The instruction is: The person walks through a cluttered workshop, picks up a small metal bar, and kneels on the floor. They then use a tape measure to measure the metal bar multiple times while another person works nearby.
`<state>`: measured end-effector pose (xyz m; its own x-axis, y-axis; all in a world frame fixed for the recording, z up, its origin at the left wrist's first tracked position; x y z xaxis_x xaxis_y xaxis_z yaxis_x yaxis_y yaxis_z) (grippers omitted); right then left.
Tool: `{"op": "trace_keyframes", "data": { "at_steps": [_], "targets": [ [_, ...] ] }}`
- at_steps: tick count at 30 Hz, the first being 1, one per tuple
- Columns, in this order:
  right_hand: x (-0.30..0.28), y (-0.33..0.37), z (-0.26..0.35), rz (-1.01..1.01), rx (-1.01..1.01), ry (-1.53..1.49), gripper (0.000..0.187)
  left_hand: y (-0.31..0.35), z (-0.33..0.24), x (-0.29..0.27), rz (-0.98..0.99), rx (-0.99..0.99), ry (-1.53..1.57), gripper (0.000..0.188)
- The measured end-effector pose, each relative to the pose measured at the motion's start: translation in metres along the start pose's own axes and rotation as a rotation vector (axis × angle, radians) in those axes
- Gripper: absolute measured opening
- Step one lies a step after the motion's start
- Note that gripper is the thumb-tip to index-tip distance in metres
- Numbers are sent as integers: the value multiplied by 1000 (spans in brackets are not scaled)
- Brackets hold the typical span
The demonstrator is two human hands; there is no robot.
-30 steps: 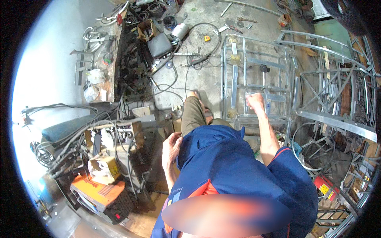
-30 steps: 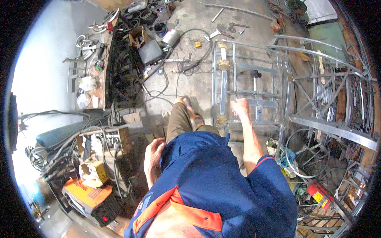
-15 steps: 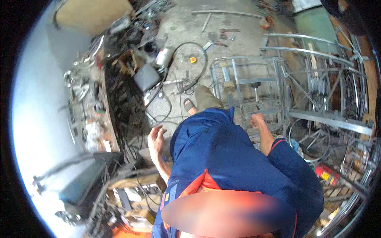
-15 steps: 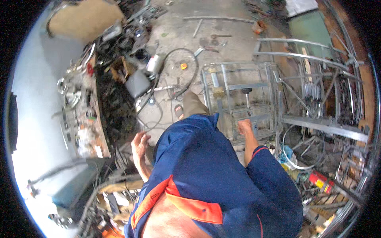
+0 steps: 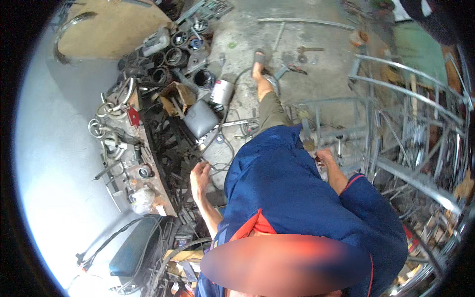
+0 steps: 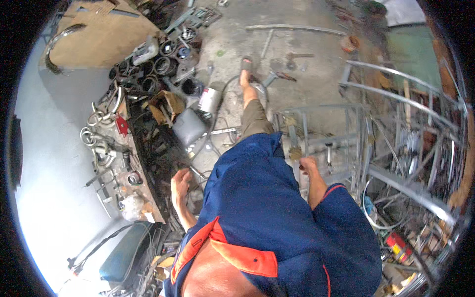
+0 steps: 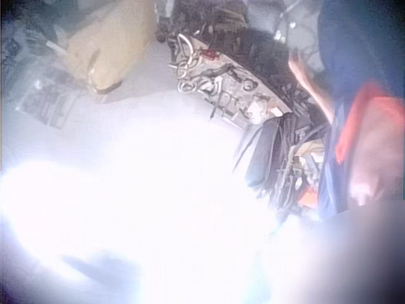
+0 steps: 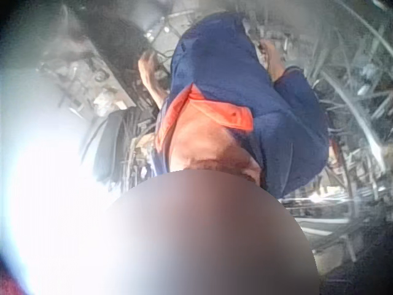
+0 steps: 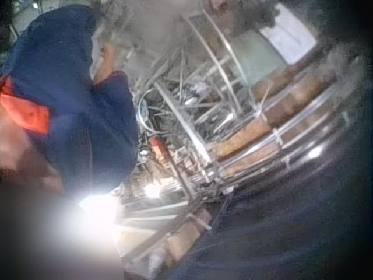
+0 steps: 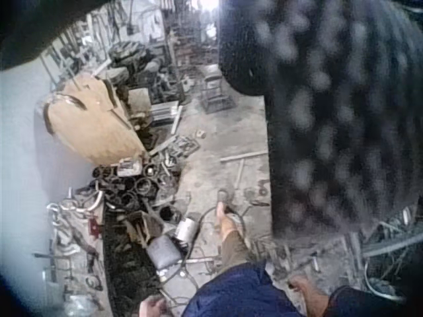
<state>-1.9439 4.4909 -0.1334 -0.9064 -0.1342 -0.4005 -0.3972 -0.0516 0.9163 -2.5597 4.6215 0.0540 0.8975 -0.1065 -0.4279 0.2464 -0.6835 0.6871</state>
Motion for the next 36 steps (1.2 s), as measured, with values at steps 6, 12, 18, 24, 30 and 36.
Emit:
{"op": "trace_keyframes", "data": {
  "at_steps": [6, 12, 18, 24, 30, 36],
  "targets": [
    [-84, -38, 227, -27, 51, -19, 15, -160, -175, 24, -36, -93, -181, 29],
    [-201, -32, 427, -71, 13, -165, 16, -261, -283, 81, 163, -154, -96, 27],
    [-229, 0, 512, -6, 64, -197, 19, -335, -317, 90, 59, -439, -15, 26],
    [-224, 10, 539, 36, 95, -317, 21, -402, -335, 113, 95, -263, -93, 23],
    [-245, -7, 611, 110, 198, -459, 25, -558, -377, 184, 338, 193, -532, 39],
    [-321, 23, 756, -67, 87, -287, 25, -663, -589, 158, 163, -110, -149, 32]
  ]
}}
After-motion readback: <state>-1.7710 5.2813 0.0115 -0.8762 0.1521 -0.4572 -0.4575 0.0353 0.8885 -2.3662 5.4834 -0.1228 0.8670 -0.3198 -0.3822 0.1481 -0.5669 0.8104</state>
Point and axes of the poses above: each hand's wrist, its own y-axis away from the middle knuckle, its own x-axis out of the palm, z = x × y, the point moved 7 cm from there along -y, towards the middle knuckle, and after that the axes turned 2 degrees about z, right-handed, at the moved point
